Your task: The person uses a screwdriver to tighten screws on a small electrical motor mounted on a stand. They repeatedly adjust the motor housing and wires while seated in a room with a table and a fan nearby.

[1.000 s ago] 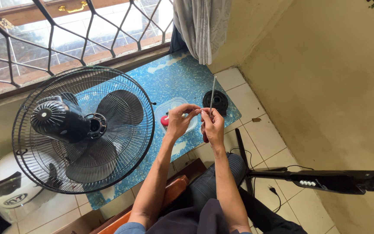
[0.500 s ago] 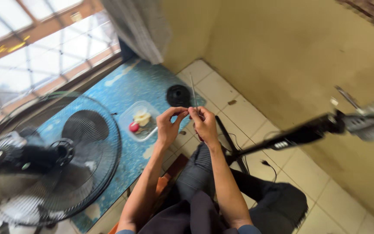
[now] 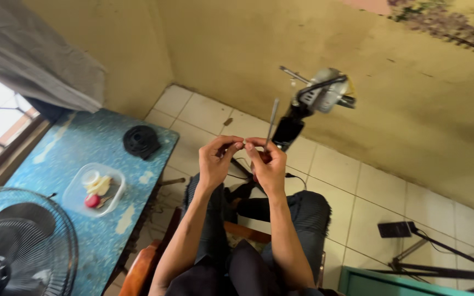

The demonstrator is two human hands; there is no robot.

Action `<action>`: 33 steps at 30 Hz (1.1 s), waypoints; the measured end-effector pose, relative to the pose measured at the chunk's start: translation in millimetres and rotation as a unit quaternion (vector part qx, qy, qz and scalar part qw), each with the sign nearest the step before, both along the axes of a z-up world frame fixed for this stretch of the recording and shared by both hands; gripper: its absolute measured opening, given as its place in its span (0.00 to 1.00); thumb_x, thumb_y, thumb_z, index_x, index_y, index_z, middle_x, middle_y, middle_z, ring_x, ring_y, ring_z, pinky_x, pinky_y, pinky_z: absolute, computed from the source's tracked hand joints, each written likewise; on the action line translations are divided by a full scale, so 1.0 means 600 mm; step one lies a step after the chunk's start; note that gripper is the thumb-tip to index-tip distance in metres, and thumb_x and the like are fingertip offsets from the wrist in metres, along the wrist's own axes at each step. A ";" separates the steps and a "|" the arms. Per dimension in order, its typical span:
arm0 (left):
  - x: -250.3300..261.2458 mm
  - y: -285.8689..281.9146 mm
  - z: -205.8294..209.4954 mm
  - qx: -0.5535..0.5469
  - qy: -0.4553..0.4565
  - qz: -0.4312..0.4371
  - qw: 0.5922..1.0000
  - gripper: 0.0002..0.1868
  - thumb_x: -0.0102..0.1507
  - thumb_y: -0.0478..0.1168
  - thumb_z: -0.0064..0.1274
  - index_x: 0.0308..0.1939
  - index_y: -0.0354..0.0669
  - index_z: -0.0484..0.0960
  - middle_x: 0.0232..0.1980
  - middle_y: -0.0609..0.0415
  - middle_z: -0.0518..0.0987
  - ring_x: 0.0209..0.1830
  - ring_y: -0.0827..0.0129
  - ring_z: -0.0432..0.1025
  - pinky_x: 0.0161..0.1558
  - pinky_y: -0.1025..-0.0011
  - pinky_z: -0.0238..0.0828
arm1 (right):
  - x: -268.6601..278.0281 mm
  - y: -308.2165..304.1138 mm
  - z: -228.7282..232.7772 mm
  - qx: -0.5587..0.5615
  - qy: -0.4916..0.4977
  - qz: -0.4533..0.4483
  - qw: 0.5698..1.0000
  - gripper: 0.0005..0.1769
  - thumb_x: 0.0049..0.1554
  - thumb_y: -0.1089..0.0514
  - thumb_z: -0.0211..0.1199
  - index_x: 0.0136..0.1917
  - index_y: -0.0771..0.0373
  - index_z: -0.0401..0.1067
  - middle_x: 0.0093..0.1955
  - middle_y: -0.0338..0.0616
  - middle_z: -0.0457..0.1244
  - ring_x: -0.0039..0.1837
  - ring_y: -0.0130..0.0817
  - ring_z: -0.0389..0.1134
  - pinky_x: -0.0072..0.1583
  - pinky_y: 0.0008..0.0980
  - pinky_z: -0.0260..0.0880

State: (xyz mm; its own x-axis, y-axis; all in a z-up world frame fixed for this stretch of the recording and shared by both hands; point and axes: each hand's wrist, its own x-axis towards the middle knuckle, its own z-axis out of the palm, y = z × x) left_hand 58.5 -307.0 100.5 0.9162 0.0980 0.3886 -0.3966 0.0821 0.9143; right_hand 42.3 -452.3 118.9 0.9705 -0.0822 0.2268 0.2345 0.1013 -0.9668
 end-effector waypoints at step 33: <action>0.010 -0.205 0.047 -0.033 -0.024 -0.094 0.995 0.07 0.65 0.31 0.62 0.47 0.32 0.87 0.45 0.51 0.85 0.42 0.76 0.78 0.45 0.78 0.76 | -0.031 -0.174 0.032 0.054 -0.004 -0.120 0.991 0.09 0.61 0.60 0.67 0.51 0.69 0.74 0.23 0.31 0.56 0.23 0.18 0.51 0.26 0.25 0.45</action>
